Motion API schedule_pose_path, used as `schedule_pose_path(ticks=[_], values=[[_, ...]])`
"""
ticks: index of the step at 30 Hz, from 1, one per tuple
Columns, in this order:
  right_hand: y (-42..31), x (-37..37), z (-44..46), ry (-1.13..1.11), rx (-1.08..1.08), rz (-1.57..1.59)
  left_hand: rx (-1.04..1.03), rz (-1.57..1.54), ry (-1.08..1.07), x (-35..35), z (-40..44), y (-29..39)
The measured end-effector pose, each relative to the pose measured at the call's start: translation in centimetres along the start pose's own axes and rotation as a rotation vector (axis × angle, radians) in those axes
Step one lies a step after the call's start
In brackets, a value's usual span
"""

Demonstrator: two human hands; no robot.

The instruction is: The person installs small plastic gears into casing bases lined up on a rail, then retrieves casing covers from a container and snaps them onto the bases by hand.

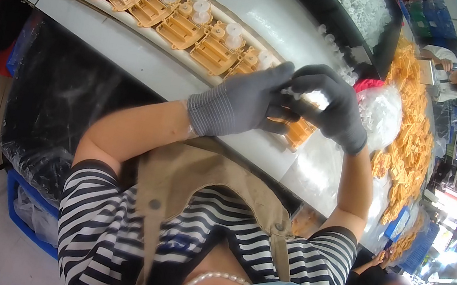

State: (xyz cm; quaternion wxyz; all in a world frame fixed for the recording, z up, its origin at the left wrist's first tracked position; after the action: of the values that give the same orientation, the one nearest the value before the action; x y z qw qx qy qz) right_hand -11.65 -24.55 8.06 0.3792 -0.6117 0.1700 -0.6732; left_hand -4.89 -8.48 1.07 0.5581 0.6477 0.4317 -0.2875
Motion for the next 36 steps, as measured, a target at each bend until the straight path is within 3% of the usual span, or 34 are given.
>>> schedule_pose_path(ticks=[2,5,6,9,12,18,23,27,36], values=[[0.0,0.7,-0.4,0.031,-0.103,0.034,0.007,0.126,0.056,-0.5,-0.6,0.6],[1.8,1.5,-1.3,0.052,-0.198,0.041,-0.269,0.759,0.214,1.0,-1.6,1.8],[1.9,1.6,-1.1,-0.010,-0.195,-0.069,-0.448,1.115,0.269,1.4,-2.1,1.9],[3.5,0.8,-0.9,-0.138,-0.226,-0.162,-0.873,1.689,0.149,2.1,-1.6,0.6],[4.9,0.3,-0.3,-0.227,-0.157,-0.286,-0.981,2.037,-0.087,2.3,-0.3,-0.8],[6.5,-0.8,0.8,-0.425,-0.233,-0.370,-0.858,2.275,-0.183,3.4,1.4,-3.2],[6.8,-0.9,1.4,-0.492,-0.153,-0.378,-0.816,2.243,-0.178,3.5,1.5,-3.2],[6.5,-0.4,1.2,-0.476,-0.162,-0.274,-0.815,2.255,-0.169,3.4,1.4,-3.2],[6.2,0.0,0.8,-0.433,-0.187,-0.369,-0.937,2.256,-0.147,3.9,1.6,-3.5]])
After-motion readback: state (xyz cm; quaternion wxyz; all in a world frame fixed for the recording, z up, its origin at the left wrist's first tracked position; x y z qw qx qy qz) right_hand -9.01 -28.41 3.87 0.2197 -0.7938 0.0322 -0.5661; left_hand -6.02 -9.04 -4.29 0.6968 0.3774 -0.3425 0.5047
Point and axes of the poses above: each hand's wrist, its own z-axis towards the middle knuckle, its own x-axis out of the back of the hand, y = z × x, the point moved 2 cm from there along z, towards the middle knuckle, and after that the axes turned 5 degrees about z, right-handed, at the moved point
